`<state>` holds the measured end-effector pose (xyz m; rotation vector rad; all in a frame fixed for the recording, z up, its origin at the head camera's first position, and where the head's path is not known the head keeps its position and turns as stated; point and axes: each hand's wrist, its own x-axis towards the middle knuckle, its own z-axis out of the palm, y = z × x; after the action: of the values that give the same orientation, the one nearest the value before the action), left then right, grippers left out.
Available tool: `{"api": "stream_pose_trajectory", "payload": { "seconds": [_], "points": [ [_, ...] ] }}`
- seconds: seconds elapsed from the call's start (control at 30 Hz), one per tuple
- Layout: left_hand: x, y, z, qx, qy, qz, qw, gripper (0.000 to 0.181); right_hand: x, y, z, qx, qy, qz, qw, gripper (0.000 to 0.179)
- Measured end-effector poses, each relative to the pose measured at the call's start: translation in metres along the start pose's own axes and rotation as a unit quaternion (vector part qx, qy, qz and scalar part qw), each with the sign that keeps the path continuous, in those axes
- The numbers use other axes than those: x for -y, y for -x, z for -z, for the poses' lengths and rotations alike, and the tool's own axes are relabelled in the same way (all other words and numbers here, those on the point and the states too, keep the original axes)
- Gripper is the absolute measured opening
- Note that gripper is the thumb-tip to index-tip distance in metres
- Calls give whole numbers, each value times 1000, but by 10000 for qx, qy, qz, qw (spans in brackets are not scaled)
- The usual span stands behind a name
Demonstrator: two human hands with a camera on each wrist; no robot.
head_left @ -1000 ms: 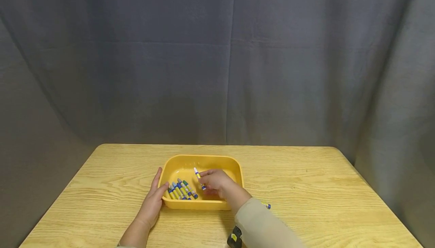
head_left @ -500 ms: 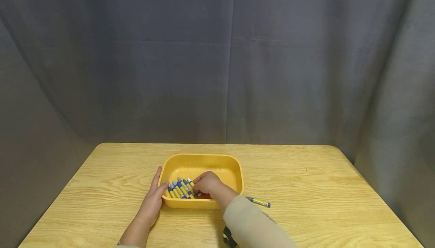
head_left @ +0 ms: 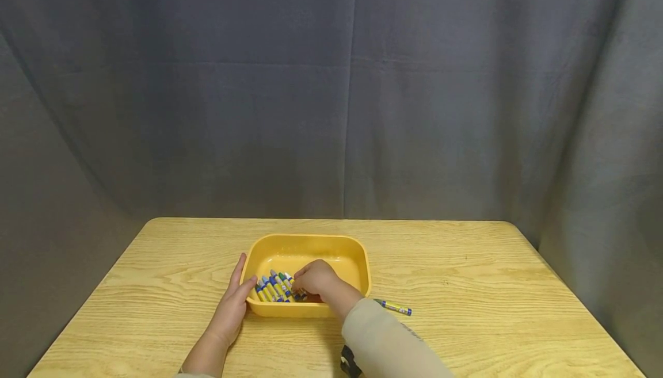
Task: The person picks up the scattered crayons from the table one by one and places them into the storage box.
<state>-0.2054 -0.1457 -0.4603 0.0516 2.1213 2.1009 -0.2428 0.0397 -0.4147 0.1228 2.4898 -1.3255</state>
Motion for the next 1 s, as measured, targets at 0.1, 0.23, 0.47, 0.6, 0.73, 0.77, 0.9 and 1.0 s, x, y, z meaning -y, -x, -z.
{"api": "stream_pose_trajectory", "payload": {
  "seconds": [0.1,0.23,0.47,0.6,0.73,0.77,0.9,1.0],
  "points": [
    [0,0,0,16,25,-9,10000,68,-2,0,5,220,-306,74,9993,19],
    [1,0,0,4,15,-15,10000,68,-6,2,15,421,-526,145,9976,24],
    [1,-1,1,-40,-64,-36,10000,68,-12,7,43,609,-668,410,9951,34],
    [1,-1,1,-58,-87,-17,9999,68,-17,9,62,688,-639,616,9937,38],
    [1,-1,2,-40,-75,22,10000,68,-23,15,80,834,-641,789,9913,41],
    [1,-1,2,-34,-68,28,10000,68,-25,16,85,890,-642,845,9904,42],
    [1,-1,1,-3,-33,16,10000,68,-29,24,104,1022,-713,1067,9865,45],
    [1,-2,2,0,-20,17,10000,68,-33,29,116,962,-785,1105,9861,46]
  ]
}}
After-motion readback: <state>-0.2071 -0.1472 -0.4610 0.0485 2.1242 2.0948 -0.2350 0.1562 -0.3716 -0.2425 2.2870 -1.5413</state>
